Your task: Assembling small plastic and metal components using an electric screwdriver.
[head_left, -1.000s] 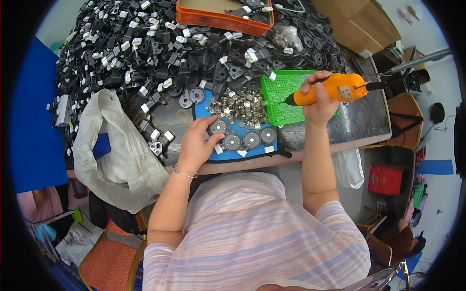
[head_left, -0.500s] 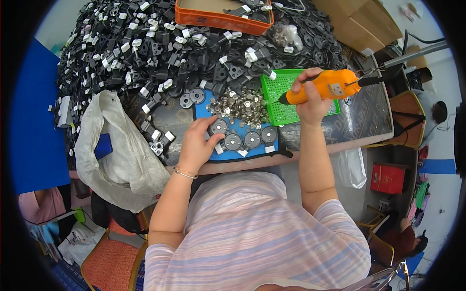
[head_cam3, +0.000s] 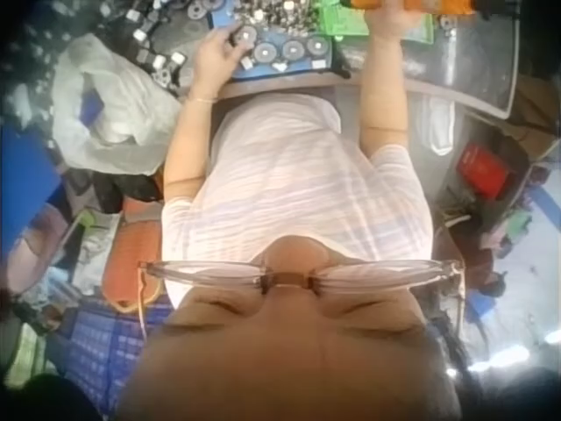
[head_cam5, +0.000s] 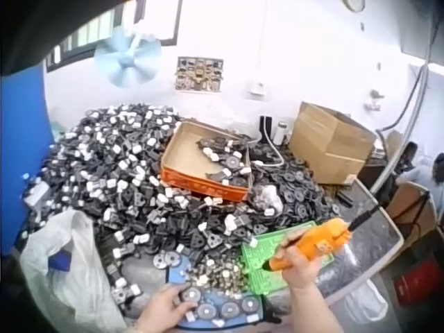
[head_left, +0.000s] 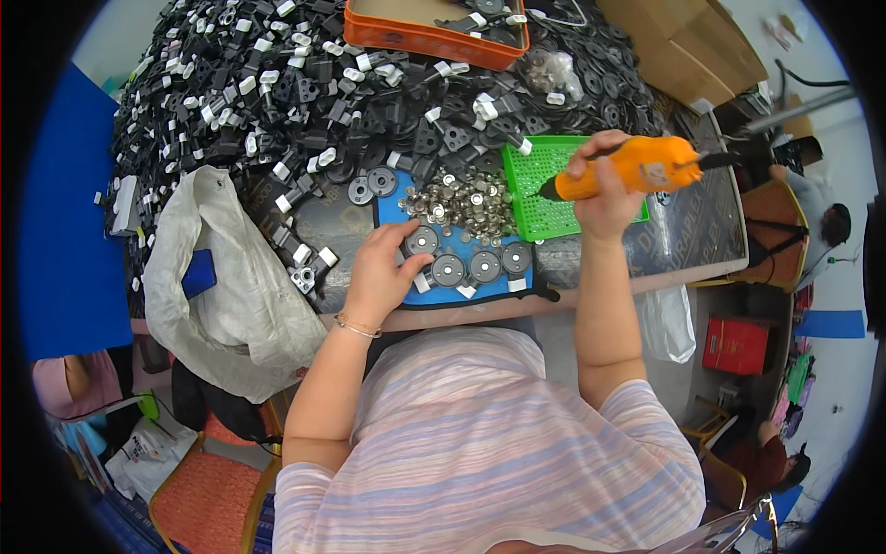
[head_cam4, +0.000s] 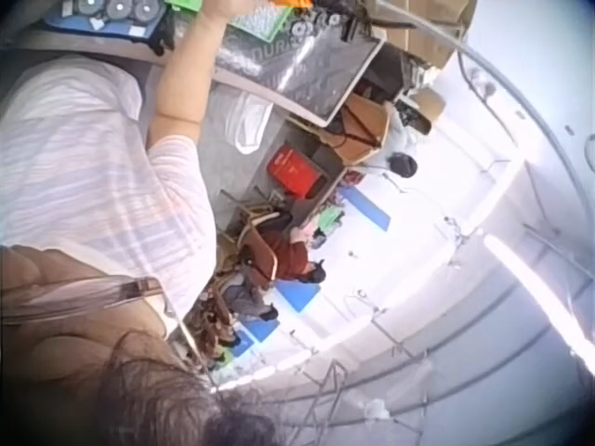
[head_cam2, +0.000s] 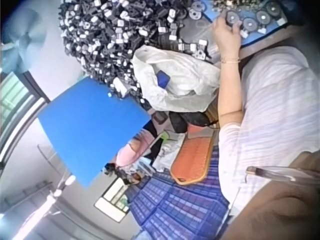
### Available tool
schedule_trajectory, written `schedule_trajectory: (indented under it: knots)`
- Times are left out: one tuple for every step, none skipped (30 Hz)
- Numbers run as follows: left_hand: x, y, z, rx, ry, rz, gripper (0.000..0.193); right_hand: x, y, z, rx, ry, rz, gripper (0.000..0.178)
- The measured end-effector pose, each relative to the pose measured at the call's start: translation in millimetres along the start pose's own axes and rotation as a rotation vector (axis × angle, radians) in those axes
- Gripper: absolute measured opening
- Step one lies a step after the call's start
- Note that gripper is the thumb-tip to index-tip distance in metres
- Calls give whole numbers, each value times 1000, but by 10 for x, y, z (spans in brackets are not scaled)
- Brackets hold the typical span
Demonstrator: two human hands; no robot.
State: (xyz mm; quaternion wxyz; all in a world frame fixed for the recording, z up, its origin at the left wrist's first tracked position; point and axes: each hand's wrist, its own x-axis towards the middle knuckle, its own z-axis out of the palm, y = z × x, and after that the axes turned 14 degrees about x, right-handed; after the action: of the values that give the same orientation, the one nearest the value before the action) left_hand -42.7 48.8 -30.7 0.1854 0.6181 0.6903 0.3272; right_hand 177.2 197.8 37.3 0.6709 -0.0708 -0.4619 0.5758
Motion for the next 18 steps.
schedule_trajectory:
  knots:
    - [-2,7,-6,1,4,-5,44,19,-56,40,43,-43,-1,22]
    - [-1,19,-16,0,-6,-18,44,30,-95,104,89,-67,-2,22]
    - [0,27,-21,-1,-17,-28,44,32,-127,165,134,-89,-6,22]
    - [-5,21,-8,-5,-1,-21,44,29,-133,229,172,-131,-1,24]
    - [-7,29,-17,-2,2,-26,44,-2,-113,302,170,-159,29,26]
    - [0,45,-25,-9,-15,-43,44,-42,-79,383,165,-188,57,29]
    - [6,57,-30,-15,-33,-59,44,-91,-11,485,209,-219,88,29]
    - [8,55,-27,-14,-32,-61,44,-155,62,577,204,-237,125,30]
    - [1,42,-22,-16,-29,-56,44,-214,146,659,201,-258,166,30]
    - [2,37,-22,-17,-29,-46,44,-251,214,726,187,-287,201,31]
    - [6,36,-20,-17,-28,-47,44,-285,280,782,173,-317,236,32]
    - [8,31,-24,-6,-35,-39,45,-316,363,826,138,-343,211,31]
    - [9,30,-27,3,-42,-31,45,-342,423,851,131,-361,232,31]
    - [6,36,-30,4,-40,-33,45,-358,467,877,122,-378,253,30]
    - [2,43,-28,-6,-42,-43,45,-366,474,930,130,-377,268,28]
    - [-1,44,-30,-15,-44,-51,45,-373,481,956,130,-378,271,28]
    - [-2,39,-35,-18,-44,-53,45,-379,488,974,146,-364,301,26]
    - [-5,41,-37,-11,-42,-52,46,-382,488,985,160,-349,332,25]
